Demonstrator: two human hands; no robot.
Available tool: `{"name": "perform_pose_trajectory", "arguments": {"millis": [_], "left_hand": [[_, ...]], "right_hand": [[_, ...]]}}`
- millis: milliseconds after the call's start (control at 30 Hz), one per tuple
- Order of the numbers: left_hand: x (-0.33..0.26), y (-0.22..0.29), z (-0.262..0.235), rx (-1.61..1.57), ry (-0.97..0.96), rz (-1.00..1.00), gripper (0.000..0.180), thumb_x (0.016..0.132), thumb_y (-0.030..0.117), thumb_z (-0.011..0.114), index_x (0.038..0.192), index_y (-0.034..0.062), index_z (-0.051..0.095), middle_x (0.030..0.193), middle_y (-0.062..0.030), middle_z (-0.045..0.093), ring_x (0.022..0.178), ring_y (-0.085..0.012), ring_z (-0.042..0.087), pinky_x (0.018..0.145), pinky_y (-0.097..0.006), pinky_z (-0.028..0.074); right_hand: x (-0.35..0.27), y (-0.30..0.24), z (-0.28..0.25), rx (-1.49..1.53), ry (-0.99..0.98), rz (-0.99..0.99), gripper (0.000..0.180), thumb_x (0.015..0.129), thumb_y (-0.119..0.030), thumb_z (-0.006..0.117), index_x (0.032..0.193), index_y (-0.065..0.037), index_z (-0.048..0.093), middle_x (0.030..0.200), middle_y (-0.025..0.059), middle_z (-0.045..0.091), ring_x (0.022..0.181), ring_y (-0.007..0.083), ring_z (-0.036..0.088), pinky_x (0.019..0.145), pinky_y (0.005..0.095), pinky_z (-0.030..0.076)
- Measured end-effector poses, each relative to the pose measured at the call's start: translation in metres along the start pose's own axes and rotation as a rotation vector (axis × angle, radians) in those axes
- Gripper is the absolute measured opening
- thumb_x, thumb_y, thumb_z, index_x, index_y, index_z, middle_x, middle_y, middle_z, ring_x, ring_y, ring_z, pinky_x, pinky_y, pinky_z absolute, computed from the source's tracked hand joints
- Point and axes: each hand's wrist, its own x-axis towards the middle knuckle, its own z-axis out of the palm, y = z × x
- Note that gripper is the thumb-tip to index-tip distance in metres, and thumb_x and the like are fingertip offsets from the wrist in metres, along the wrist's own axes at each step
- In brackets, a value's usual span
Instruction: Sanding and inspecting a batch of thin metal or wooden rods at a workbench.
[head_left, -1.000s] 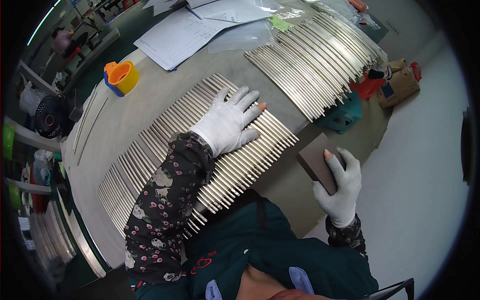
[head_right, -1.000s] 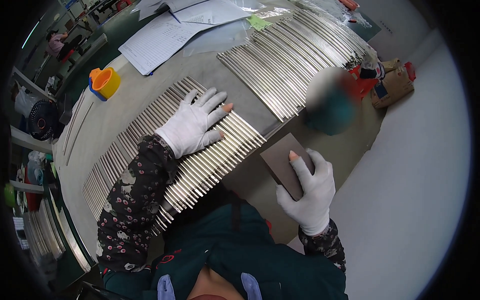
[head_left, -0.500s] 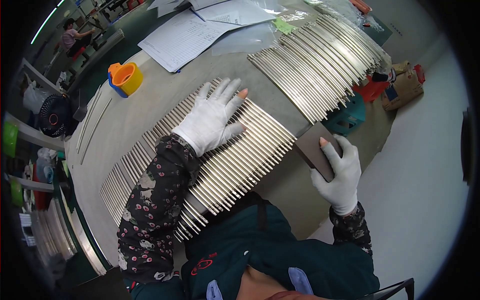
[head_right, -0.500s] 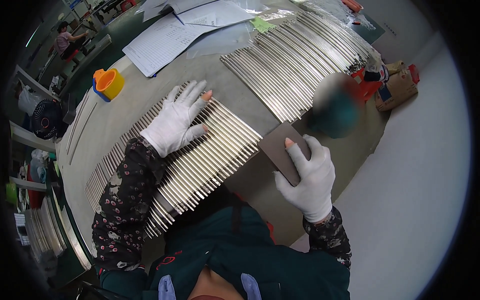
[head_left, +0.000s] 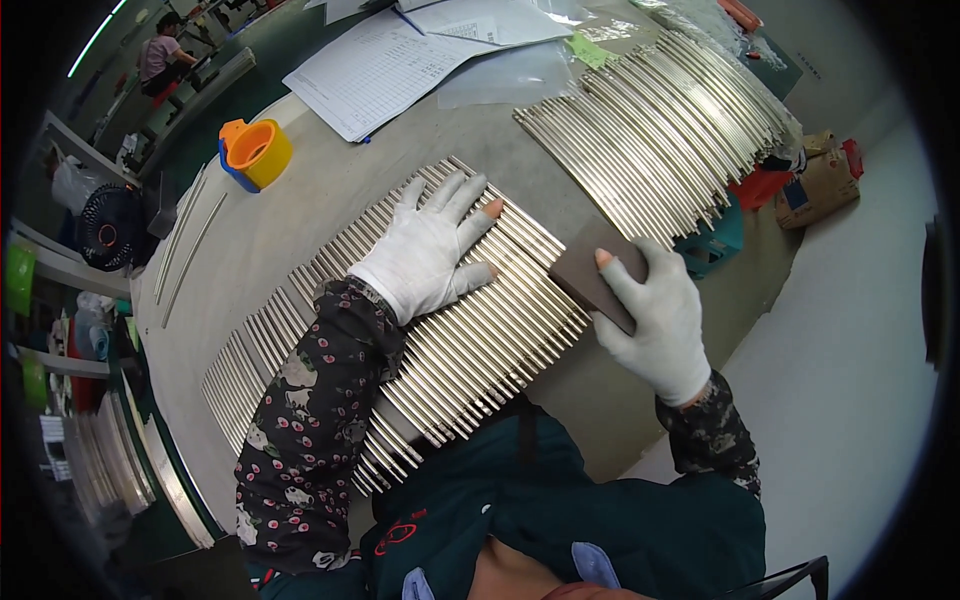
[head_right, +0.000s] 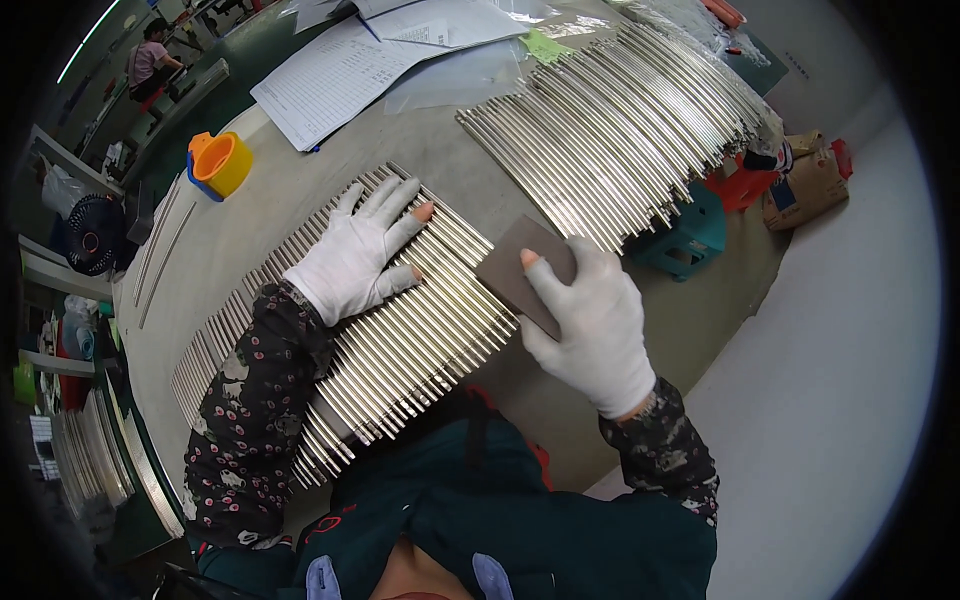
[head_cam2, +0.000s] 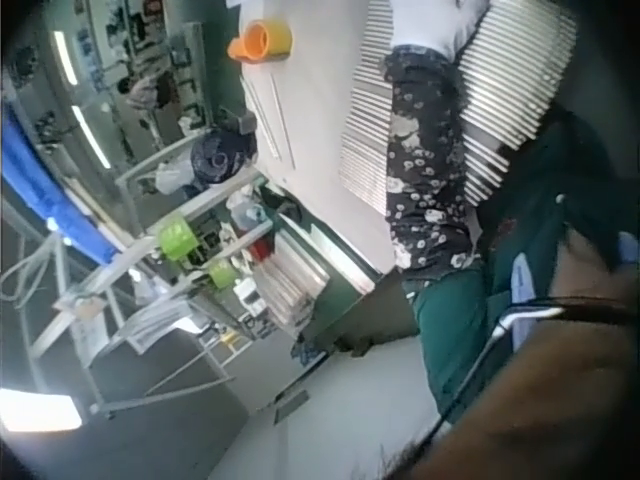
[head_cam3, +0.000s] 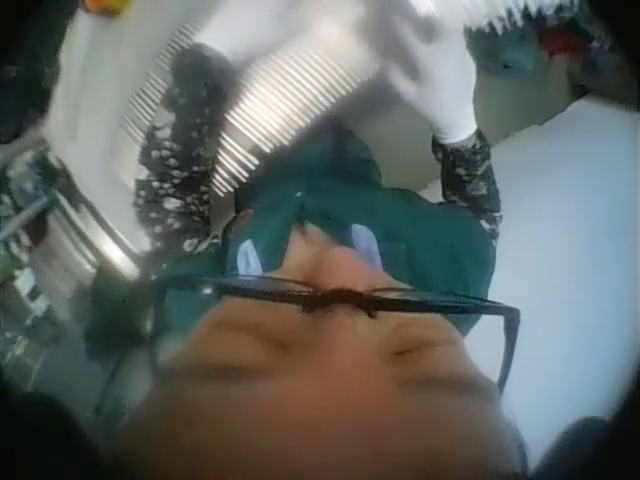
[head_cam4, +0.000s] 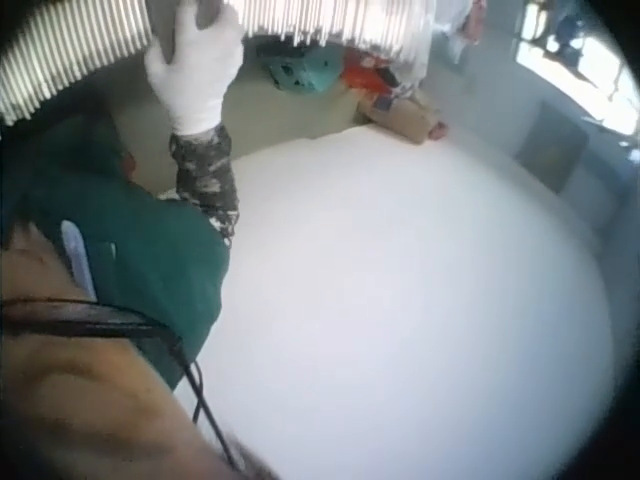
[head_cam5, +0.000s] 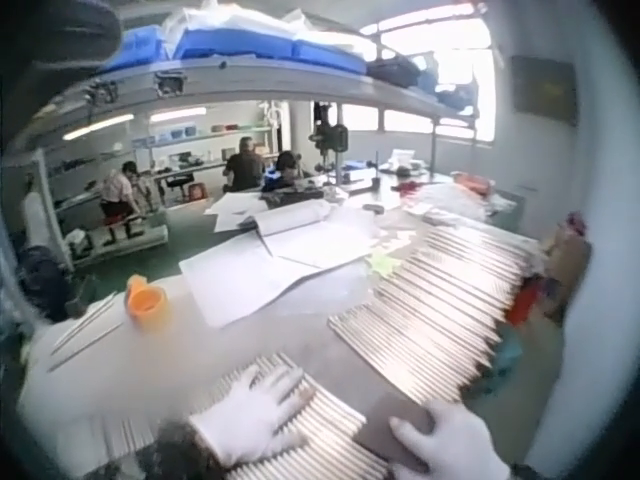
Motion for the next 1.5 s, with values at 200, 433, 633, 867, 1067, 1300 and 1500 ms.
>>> {"name": "perform_pose_trajectory", "arguments": {"millis": [200,433,633,867,1067,1300,1500], "left_hand": [[0.003,0.005,-0.009,-0.041,-0.001,-0.014,0.074,0.089,0.060,0.042,0.143,0.0096,0.035,0.150,-0.0186,0.026,0.142,-0.0332,0.020,0.114,-0.054,0.012],[0.004,0.001,-0.001,-0.025,0.001,0.016,0.076,0.091,0.064,0.034,0.146,0.0119,0.029,0.150,-0.0208,0.024,0.139,-0.0392,0.022,0.112,-0.056,0.015],[-0.003,-0.001,0.001,-0.021,0.026,0.011,0.077,0.091,0.065,0.030,0.144,0.0106,0.031,0.149,-0.0223,0.026,0.139,-0.0403,0.022,0.112,-0.056,0.015],[-0.001,0.003,-0.006,-0.011,0.030,0.011,0.077,0.091,0.065,0.031,0.144,0.0094,0.031,0.149,-0.0224,0.026,0.139,-0.0403,0.022,0.112,-0.056,0.015],[0.003,0.001,-0.001,0.003,-0.009,0.018,0.074,0.092,0.061,0.034,0.145,0.0102,0.029,0.149,-0.0222,0.026,0.139,-0.0398,0.022,0.112,-0.056,0.015],[0.001,0.062,-0.013,-0.146,0.008,0.162,0.092,0.081,0.063,0.050,0.136,-0.0094,0.034,0.145,-0.0302,0.028,0.138,-0.0426,0.024,0.111,-0.058,0.015],[-0.011,0.130,-0.019,-0.507,-0.037,0.825,0.064,0.088,0.047,0.049,0.134,0.0031,0.041,0.142,-0.0201,0.038,0.134,-0.0341,0.035,0.111,-0.054,0.021]], "right_hand": [[0.016,-0.012,0.008,-0.087,-0.004,0.012,0.054,0.067,-0.024,0.072,0.118,-0.012,0.059,0.112,0.0189,0.050,0.088,0.0304,0.053,0.071,0.0394,0.047],[-0.034,0.009,-0.030,-0.024,-0.051,0.047,0.056,0.060,-0.013,0.073,0.115,-0.012,0.061,0.114,0.0176,0.052,0.092,0.0329,0.053,0.077,0.0393,0.048],[-0.026,-0.004,-0.029,0.018,0.096,0.085,0.058,0.059,-0.013,0.073,0.115,-0.013,0.060,0.114,0.0169,0.051,0.092,0.0320,0.053,0.077,0.0404,0.047],[0.031,-0.025,0.013,-0.055,0.017,0.009,0.049,0.066,-0.024,0.071,0.113,-0.010,0.062,0.103,0.0154,0.052,0.084,0.0282,0.053,0.069,0.0392,0.047],[-0.011,0.000,-0.038,0.006,-0.113,0.058,0.047,0.059,-0.017,0.073,0.105,-0.012,0.066,0.105,0.0166,0.054,0.089,0.0316,0.055,0.073,0.0395,0.048],[-0.056,0.006,-0.072,-0.023,0.052,0.394,0.053,0.058,-0.009,0.068,0.111,-0.008,0.064,0.112,0.0162,0.053,0.098,0.0328,0.055,0.085,0.0397,0.047],[-0.060,0.015,-0.065,0.005,0.188,0.332,0.055,0.060,-0.009,0.068,0.114,-0.009,0.062,0.114,0.0162,0.053,0.099,0.0326,0.054,0.085,0.0395,0.047]]}}
